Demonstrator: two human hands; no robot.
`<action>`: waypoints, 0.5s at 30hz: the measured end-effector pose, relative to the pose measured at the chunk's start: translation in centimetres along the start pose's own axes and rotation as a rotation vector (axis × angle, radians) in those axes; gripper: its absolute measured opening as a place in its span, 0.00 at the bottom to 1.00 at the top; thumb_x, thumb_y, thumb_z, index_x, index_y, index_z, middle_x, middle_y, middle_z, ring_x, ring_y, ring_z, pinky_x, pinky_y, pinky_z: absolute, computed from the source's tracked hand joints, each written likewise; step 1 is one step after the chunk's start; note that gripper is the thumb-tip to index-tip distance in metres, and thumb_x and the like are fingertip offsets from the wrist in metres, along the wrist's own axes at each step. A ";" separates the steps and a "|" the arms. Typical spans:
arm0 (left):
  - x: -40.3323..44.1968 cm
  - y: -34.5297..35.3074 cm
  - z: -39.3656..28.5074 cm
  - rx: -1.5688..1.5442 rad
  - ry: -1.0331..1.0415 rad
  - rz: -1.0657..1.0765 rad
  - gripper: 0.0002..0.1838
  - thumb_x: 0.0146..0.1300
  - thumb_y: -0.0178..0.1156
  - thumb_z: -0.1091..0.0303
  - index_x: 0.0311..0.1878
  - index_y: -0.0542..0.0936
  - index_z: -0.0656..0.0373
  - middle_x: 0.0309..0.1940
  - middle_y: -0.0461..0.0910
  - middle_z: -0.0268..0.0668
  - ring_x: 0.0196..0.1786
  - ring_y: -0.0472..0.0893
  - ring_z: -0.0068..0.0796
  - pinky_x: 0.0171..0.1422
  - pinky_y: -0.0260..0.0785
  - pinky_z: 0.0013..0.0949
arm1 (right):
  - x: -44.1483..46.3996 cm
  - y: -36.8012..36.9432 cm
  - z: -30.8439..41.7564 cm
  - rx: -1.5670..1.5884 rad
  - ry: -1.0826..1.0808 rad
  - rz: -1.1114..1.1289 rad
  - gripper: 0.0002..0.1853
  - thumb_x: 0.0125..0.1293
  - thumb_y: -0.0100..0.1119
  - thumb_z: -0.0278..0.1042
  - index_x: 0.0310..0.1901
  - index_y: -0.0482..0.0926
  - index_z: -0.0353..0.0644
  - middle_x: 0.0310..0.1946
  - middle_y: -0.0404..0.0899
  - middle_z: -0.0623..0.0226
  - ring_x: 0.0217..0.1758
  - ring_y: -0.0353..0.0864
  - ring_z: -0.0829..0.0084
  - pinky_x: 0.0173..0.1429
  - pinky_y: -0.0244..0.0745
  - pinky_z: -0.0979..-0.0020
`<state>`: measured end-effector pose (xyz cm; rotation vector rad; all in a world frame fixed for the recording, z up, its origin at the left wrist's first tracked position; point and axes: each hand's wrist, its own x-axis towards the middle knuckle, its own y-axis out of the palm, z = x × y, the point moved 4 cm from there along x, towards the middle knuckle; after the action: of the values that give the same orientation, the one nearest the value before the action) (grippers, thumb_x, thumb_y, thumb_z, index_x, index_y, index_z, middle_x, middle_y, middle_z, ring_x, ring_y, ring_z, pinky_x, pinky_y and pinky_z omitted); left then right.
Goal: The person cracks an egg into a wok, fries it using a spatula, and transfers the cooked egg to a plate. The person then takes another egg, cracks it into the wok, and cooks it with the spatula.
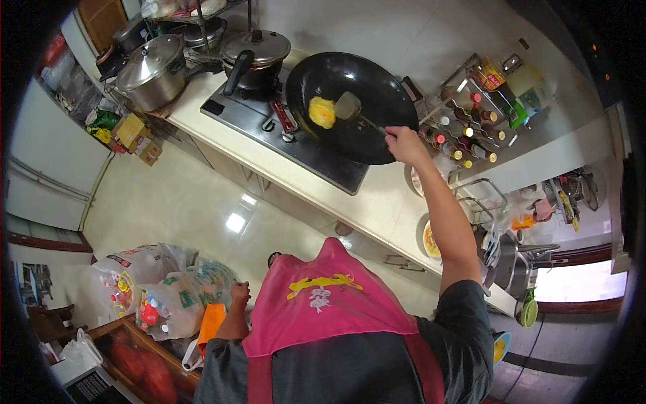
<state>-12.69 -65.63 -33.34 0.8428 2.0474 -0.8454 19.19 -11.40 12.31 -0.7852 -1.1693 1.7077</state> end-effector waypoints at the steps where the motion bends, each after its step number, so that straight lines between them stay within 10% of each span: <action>1: 0.1 -0.1 0.0 -0.016 0.003 -0.001 0.13 0.61 0.63 0.65 0.40 0.77 0.66 0.18 0.76 0.37 0.13 0.73 0.28 0.15 0.64 0.33 | -0.1 -0.4 -0.9 0.105 0.066 0.049 0.20 0.66 0.55 0.35 0.57 0.80 0.38 0.37 0.85 0.47 0.34 0.84 0.56 0.41 0.79 0.61; 6: -0.7 -0.1 -0.3 -0.022 0.012 -0.025 0.12 0.61 0.62 0.66 0.38 0.77 0.66 0.18 0.75 0.36 0.13 0.73 0.29 0.15 0.64 0.33 | -2.3 -5.2 -3.1 0.618 0.337 0.445 0.21 0.68 0.56 0.33 0.60 0.76 0.33 0.25 0.83 0.64 0.14 0.66 0.87 0.15 0.57 0.81; 15: 0.0 -1.3 1.5 -0.002 0.004 -0.018 0.11 0.62 0.61 0.66 0.38 0.76 0.66 0.18 0.75 0.38 0.14 0.74 0.31 0.15 0.64 0.34 | 3.4 -1.4 -2.7 0.662 0.382 0.425 0.18 0.68 0.56 0.32 0.57 0.77 0.35 0.24 0.82 0.63 0.12 0.63 0.87 0.13 0.52 0.80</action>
<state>-13.15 -67.56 -33.70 0.8269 2.0621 -0.8525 20.62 -7.05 12.61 -0.9105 -0.1451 2.0000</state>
